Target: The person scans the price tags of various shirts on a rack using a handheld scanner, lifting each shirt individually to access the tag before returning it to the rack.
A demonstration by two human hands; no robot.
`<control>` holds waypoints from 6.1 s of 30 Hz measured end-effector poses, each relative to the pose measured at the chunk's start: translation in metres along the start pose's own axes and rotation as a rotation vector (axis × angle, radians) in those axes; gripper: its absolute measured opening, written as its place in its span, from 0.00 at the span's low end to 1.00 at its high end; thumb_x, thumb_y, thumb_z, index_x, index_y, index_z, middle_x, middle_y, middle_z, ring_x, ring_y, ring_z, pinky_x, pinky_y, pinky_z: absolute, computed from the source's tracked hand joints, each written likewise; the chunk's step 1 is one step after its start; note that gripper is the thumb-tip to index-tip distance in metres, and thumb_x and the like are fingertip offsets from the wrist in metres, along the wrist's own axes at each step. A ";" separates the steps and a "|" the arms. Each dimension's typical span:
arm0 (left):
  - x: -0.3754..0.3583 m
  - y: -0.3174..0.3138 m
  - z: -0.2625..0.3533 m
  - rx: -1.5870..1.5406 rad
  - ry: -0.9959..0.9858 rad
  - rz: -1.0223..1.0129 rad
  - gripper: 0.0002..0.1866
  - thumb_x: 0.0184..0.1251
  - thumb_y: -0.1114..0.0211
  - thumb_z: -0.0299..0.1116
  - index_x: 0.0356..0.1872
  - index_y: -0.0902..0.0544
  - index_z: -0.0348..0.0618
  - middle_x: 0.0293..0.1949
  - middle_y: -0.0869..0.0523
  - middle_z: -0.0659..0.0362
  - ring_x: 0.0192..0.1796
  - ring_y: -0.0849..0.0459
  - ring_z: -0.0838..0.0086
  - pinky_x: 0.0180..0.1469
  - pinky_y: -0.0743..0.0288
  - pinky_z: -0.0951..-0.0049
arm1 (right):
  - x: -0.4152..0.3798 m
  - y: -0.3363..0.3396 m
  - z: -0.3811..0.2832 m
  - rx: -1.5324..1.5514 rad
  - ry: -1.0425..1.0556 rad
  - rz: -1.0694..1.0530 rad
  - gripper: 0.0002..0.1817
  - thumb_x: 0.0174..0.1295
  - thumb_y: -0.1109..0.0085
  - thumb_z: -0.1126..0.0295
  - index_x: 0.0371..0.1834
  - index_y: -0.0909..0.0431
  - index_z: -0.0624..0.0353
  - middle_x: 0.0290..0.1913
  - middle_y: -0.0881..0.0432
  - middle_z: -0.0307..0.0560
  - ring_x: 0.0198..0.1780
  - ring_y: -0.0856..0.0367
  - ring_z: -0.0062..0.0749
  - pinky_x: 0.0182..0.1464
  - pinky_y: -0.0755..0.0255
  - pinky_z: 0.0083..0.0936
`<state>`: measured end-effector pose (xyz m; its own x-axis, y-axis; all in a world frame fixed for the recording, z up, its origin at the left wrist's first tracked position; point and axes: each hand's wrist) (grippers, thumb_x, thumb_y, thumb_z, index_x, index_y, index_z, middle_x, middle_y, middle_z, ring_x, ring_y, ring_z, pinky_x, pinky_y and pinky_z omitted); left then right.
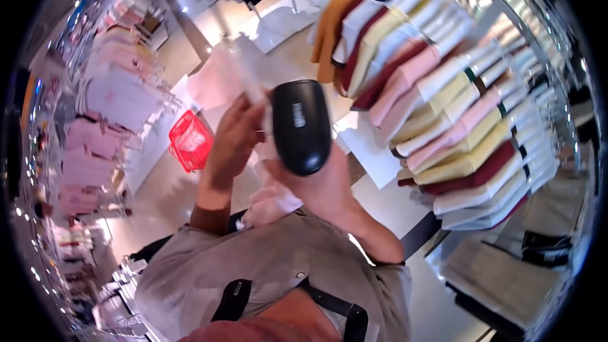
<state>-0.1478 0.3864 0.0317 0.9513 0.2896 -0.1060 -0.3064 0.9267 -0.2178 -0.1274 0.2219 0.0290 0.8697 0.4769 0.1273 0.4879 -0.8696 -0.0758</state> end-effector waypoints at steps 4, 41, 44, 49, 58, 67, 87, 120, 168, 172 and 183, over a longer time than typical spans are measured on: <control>0.025 0.026 -0.024 -0.059 -0.128 -0.147 0.13 0.73 0.35 0.32 0.52 0.18 0.35 0.38 0.15 0.63 0.41 0.19 0.81 0.44 0.25 0.79 | 0.015 -0.007 0.011 -0.329 0.014 0.018 0.22 0.53 0.28 0.73 0.52 0.22 0.63 0.37 0.14 0.49 0.38 0.15 0.29 0.44 0.23 0.27; 0.104 0.138 0.021 1.440 -1.013 -0.609 0.12 0.60 0.37 0.33 0.45 0.23 0.48 0.34 0.17 0.61 0.37 0.13 0.65 0.39 0.17 0.66 | 0.053 -0.024 -0.004 -0.716 0.320 0.397 0.25 0.50 0.29 0.77 0.54 0.22 0.65 0.47 0.17 0.46 0.46 0.17 0.33 0.50 0.23 0.27; 0.096 0.144 0.025 1.473 -1.019 -0.582 0.11 0.60 0.36 0.34 0.43 0.23 0.49 0.34 0.18 0.62 0.38 0.13 0.68 0.40 0.18 0.67 | 0.049 -0.011 0.008 -0.720 0.378 0.467 0.25 0.48 0.27 0.78 0.52 0.22 0.64 0.43 0.17 0.48 0.42 0.16 0.36 0.47 0.23 0.29; 0.091 0.163 0.024 1.467 -1.057 -0.455 0.18 0.49 0.27 0.38 0.40 0.24 0.48 0.33 0.20 0.62 0.39 0.15 0.68 0.40 0.23 0.70 | 0.061 -0.007 -0.012 -0.906 0.481 0.194 0.45 0.46 0.23 0.75 0.69 0.40 0.62 0.56 0.26 0.52 0.53 0.20 0.39 0.53 0.23 0.31; 0.079 0.162 0.004 1.311 -0.717 -0.680 0.19 0.66 0.32 0.51 0.41 0.21 0.44 0.33 0.17 0.57 0.35 0.14 0.60 0.35 0.22 0.63 | 0.082 -0.040 -0.038 -0.848 0.649 0.107 0.28 0.46 0.25 0.77 0.53 0.25 0.65 0.44 0.22 0.52 0.43 0.19 0.47 0.47 0.26 0.34; 0.076 0.141 0.044 1.253 -0.931 -0.275 0.17 0.66 0.31 0.45 0.45 0.18 0.43 0.33 0.15 0.54 0.31 0.14 0.57 0.33 0.21 0.61 | 0.025 0.014 -0.019 -0.479 0.331 0.651 0.18 0.58 0.28 0.75 0.51 0.21 0.65 0.42 0.17 0.42 0.44 0.19 0.25 0.50 0.25 0.24; 0.117 0.100 0.150 1.066 -0.773 -0.104 0.13 0.76 0.38 0.32 0.53 0.19 0.32 0.42 0.13 0.60 0.42 0.21 0.84 0.44 0.27 0.82 | -0.061 0.034 0.204 -0.231 -0.153 0.578 0.21 0.59 0.31 0.75 0.56 0.22 0.66 0.46 0.13 0.52 0.48 0.17 0.29 0.54 0.25 0.28; 0.099 0.174 0.196 1.239 -0.659 -0.102 0.17 0.80 0.44 0.29 0.63 0.26 0.31 0.46 0.14 0.57 0.42 0.19 0.80 0.46 0.25 0.80 | 0.000 0.043 0.222 0.004 -0.219 0.407 0.20 0.57 0.23 0.61 0.45 0.18 0.63 0.34 0.17 0.38 0.35 0.22 0.20 0.40 0.26 0.23; 0.253 -0.097 -0.091 0.068 -0.176 -0.915 0.41 0.80 0.67 0.63 0.78 0.44 0.39 0.78 0.42 0.50 0.81 0.48 0.53 0.81 0.60 0.54 | -0.099 0.067 -0.011 -0.266 -0.202 0.829 0.33 0.41 0.19 0.75 0.55 0.22 0.68 0.48 0.14 0.50 0.49 0.14 0.31 0.52 0.23 0.27; 0.272 -0.091 -0.103 -0.062 0.040 -1.092 0.50 0.75 0.74 0.71 0.79 0.49 0.34 0.79 0.45 0.45 0.81 0.49 0.53 0.81 0.60 0.54 | -0.052 0.027 -0.038 -0.422 -0.234 0.958 0.26 0.46 0.24 0.78 0.52 0.20 0.66 0.43 0.14 0.44 0.41 0.17 0.25 0.46 0.22 0.27; 0.303 -0.093 -0.186 -0.421 0.180 -1.097 0.41 0.75 0.42 0.56 0.78 0.41 0.40 0.72 0.31 0.52 0.69 0.29 0.69 0.71 0.35 0.68 | 0.063 -0.032 -0.026 -0.494 -0.172 1.271 0.22 0.50 0.24 0.76 0.49 0.20 0.65 0.39 0.16 0.40 0.38 0.20 0.20 0.42 0.25 0.22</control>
<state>0.1627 0.3431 -0.1610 0.7045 -0.6782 0.2090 0.6493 0.4972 -0.5755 -0.0899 0.2766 0.0647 0.7096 -0.6960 0.1097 -0.6890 -0.6529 0.3146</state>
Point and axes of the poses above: each hand's wrist, its own x-axis towards the middle knuckle, its own y-axis out of the back of the hand, z = x × y
